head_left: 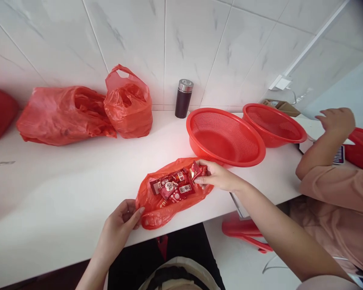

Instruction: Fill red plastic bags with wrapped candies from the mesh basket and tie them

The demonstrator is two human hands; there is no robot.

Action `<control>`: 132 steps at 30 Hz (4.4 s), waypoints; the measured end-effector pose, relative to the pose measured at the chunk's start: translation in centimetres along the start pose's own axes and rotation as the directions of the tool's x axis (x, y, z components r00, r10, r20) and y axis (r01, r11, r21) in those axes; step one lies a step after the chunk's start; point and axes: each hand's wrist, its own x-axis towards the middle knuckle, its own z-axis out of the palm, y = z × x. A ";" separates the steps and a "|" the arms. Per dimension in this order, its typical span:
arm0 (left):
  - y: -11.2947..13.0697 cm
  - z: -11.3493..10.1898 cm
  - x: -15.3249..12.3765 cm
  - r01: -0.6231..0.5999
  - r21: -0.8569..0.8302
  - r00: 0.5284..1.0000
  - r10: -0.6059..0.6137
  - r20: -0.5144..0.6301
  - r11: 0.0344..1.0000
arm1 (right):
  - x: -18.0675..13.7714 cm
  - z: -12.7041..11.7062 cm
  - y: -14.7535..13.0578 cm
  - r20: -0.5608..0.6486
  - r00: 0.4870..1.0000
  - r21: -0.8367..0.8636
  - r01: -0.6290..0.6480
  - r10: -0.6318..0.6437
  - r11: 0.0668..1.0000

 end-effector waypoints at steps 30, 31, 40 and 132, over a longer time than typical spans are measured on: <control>-0.5 0.1 0.1 -0.001 0.009 1.000 0.001 -0.005 1.000 | -0.4 1.8 1.0 -0.177 0.975 -0.582 0.006 -0.134 0.813; -0.5 0.1 0.1 0.001 0.008 1.000 -0.001 -0.005 1.000 | -0.2 1.9 1.4 -0.219 0.961 -0.661 -0.018 -0.169 0.751; -0.5 0.1 0.1 -0.004 0.003 1.000 0.004 -0.004 1.000 | 2.6 3.8 3.9 -0.291 0.907 -0.819 -0.071 -0.305 0.570; 4.6 0.9 -3.5 0.184 -0.820 0.979 -0.027 0.202 0.542 | -1.2 5.8 1.0 -0.451 0.814 -0.528 0.088 -0.366 0.845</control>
